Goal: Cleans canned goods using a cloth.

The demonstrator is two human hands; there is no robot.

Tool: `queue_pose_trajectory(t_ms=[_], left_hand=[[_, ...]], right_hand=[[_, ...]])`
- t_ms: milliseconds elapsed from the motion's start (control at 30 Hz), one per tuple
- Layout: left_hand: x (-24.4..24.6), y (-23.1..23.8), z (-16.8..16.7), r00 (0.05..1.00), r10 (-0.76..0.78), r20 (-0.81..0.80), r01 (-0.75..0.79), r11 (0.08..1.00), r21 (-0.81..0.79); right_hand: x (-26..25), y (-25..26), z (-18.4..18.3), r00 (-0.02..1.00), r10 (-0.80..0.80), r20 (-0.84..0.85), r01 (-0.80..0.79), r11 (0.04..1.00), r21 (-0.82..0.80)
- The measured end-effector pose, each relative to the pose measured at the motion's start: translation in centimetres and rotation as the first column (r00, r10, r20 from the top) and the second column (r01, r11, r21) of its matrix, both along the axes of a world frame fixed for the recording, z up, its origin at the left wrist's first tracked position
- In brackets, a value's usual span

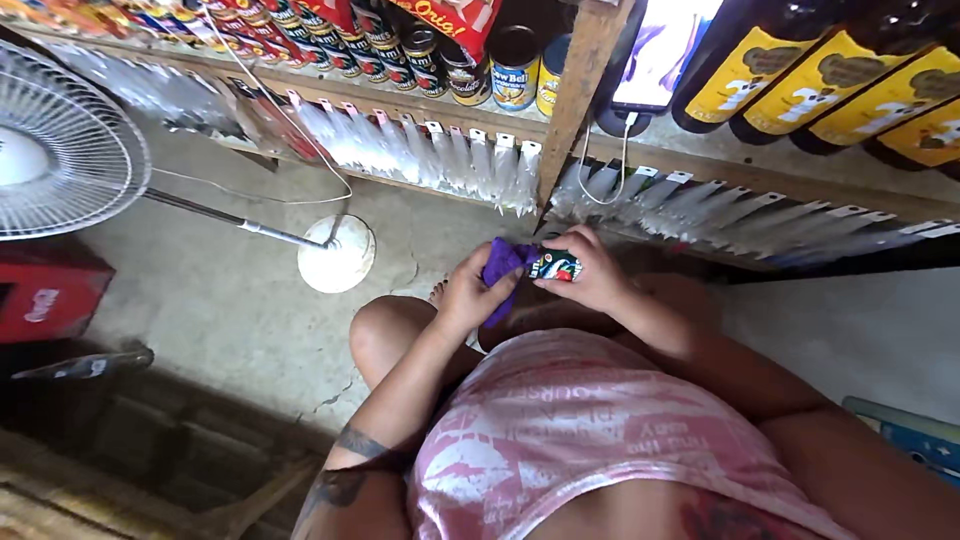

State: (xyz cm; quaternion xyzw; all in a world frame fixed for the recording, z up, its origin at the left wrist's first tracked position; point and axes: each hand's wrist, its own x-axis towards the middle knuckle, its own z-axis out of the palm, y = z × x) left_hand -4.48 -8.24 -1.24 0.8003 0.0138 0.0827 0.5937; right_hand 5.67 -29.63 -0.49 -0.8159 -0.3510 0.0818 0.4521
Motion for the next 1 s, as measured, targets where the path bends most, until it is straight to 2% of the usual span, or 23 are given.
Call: queue_pose_trajectory(t_ms=[100, 233, 400, 533, 633, 767, 900, 1000], left_hand=[[0.0, 0.0, -0.6, 1.0, -0.006, -0.014, 0.007, 1.0, 0.018], [0.5, -0.1, -0.9, 0.998, 0.049, -0.043, -0.048, 0.999, 0.021], [0.7, -0.1, -0.9, 0.996, 0.051, -0.072, -0.054, 0.998, -0.037], [0.3, -0.5, -0.6, 0.997, -0.003, -0.079, -0.003, 0.997, -0.071], [0.5, -0.5, -0.7, 0.993, -0.005, -0.115, 0.001, 0.999, -0.037], [1.0, -0.2, -1.1, 0.988, 0.039, -0.147, -0.037, 0.999, 0.016], [0.9, -0.5, -0.8, 0.989, 0.072, -0.126, -0.078, 0.996, -0.041], [0.7, -0.9, -0.7, 0.992, 0.043, -0.118, -0.057, 0.991, -0.123]], right_hand=[[0.6, -0.3, 0.2, 0.996, -0.082, -0.03, 0.085, 0.988, 0.132], [0.6, -0.5, 0.4, 1.0, -0.008, 0.02, 0.003, 0.968, 0.251], [0.3, -0.7, -0.4, 0.981, 0.099, 0.167, -0.124, 0.981, 0.146], [0.6, -1.1, -0.6, 0.988, 0.053, 0.148, -0.057, 0.998, 0.025], [0.6, -1.1, -0.4, 0.989, -0.017, 0.145, 0.004, 0.996, 0.09], [0.2, -0.9, -0.6, 0.98, 0.035, 0.198, -0.069, 0.983, 0.168], [0.0, -1.0, -0.6, 0.975, 0.097, 0.199, -0.111, 0.992, 0.059], [0.4, -1.0, -0.5, 0.977, 0.054, 0.206, -0.052, 0.999, -0.017]])
